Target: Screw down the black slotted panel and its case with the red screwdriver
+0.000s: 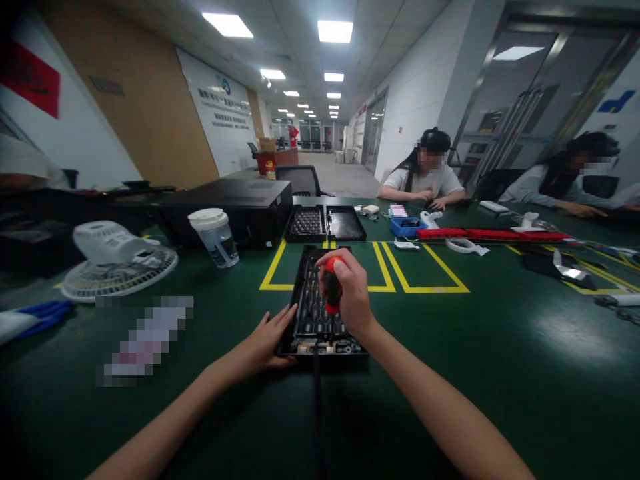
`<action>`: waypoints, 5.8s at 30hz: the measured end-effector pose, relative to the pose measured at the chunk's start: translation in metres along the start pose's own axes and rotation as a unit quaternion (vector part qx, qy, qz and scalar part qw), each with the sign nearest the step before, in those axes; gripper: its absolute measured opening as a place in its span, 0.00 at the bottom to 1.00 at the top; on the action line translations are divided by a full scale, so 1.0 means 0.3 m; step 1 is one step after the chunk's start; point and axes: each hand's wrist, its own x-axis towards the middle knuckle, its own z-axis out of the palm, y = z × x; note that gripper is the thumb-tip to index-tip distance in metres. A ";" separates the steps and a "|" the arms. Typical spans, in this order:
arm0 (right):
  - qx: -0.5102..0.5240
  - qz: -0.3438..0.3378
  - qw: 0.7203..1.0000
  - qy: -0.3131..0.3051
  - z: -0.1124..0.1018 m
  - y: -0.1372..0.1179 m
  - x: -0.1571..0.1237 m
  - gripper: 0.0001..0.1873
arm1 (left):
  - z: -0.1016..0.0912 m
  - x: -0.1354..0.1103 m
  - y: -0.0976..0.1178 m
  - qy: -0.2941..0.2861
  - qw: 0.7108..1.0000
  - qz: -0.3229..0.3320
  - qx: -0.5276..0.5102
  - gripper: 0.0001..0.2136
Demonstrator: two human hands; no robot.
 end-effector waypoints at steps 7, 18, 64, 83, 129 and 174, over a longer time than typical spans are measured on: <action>-0.057 -0.019 0.997 0.039 0.012 0.009 -0.012 0.11 | -0.003 -0.001 0.006 -0.004 1.000 -0.006 0.001 0.49; -0.136 -0.038 0.987 0.071 -0.003 0.030 -0.002 0.11 | -0.072 -0.025 0.019 -0.009 0.999 -0.020 -0.040 0.44; 0.005 0.027 0.998 -0.047 -0.014 0.013 0.009 0.13 | -0.068 0.000 0.042 0.086 0.995 -0.044 -0.002 0.20; -0.155 -0.030 0.985 -0.069 -0.015 0.007 -0.017 0.09 | -0.076 -0.010 0.051 0.096 0.994 -0.039 0.026 0.19; -0.385 -0.258 0.882 0.082 0.018 0.010 -0.038 0.14 | -0.056 0.002 0.046 0.110 0.993 -0.041 0.032 0.19; 0.027 0.033 0.980 -0.193 -0.080 -0.006 0.093 0.06 | -0.057 0.007 0.040 0.100 0.994 -0.043 0.025 0.19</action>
